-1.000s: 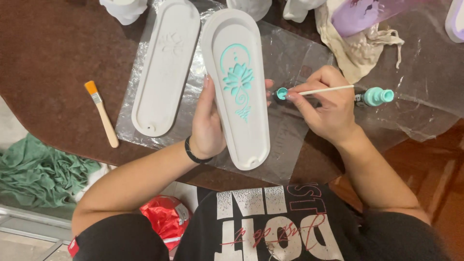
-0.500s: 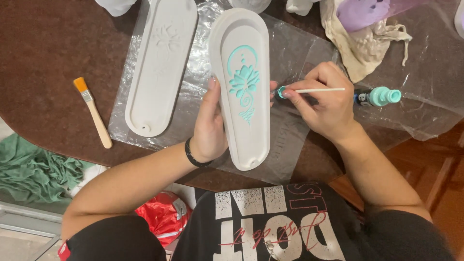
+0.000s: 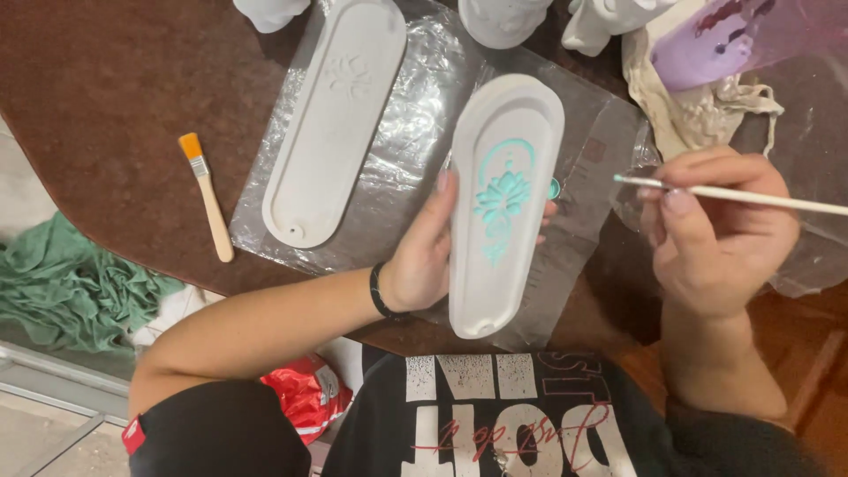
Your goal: Painting a decorative floral pattern on a white tray using a fine-tipped brush
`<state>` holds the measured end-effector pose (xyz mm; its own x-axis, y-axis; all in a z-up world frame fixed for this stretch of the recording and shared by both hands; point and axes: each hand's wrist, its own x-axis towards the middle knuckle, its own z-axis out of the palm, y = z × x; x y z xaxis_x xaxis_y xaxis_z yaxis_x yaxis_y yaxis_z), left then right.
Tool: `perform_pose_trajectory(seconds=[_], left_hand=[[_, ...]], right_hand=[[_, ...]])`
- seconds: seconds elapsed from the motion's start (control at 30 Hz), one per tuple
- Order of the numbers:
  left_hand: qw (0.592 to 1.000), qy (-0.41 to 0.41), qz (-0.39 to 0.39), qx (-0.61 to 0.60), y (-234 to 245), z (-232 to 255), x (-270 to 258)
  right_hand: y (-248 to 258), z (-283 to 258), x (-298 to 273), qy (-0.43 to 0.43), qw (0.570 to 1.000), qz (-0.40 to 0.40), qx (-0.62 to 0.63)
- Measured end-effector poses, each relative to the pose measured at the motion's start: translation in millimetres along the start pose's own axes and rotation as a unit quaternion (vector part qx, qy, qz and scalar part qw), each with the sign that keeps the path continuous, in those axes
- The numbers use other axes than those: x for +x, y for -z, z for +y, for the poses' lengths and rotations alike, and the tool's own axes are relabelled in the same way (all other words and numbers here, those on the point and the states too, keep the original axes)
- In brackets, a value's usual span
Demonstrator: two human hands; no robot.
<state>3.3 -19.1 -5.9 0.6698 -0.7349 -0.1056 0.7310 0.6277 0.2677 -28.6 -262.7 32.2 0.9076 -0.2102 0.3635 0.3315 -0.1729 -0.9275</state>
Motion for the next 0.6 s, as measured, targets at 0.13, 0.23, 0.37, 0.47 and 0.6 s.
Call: perform_pose_trajectory(seconds=[0.13, 0.23, 0.37, 0.47, 0.6], left_hand=[[0.998, 0.028, -0.026, 0.059, 2, -7, -6], [0.993, 0.036, -0.045, 0.104, 0, -7, -11], [0.974, 0.005, -0.071, 0.215, -8, 1, -12], [0.948, -0.028, -0.080, 0.306, -19, 10, -12], [0.932, -0.029, -0.060, 0.358, -18, 8, -13]], right_hand=[[-28, -28, 11, 0.071, 0.997, -0.031, -0.013], [-35, -26, 21, 0.165, 0.980, -0.096, -0.059], [-32, -14, 21, 0.175, 0.970, -0.157, -0.062], [-30, -3, 25, 0.215, 0.957, -0.185, -0.066], [-25, 2, 22, 0.208, 0.951, -0.211, -0.090]])
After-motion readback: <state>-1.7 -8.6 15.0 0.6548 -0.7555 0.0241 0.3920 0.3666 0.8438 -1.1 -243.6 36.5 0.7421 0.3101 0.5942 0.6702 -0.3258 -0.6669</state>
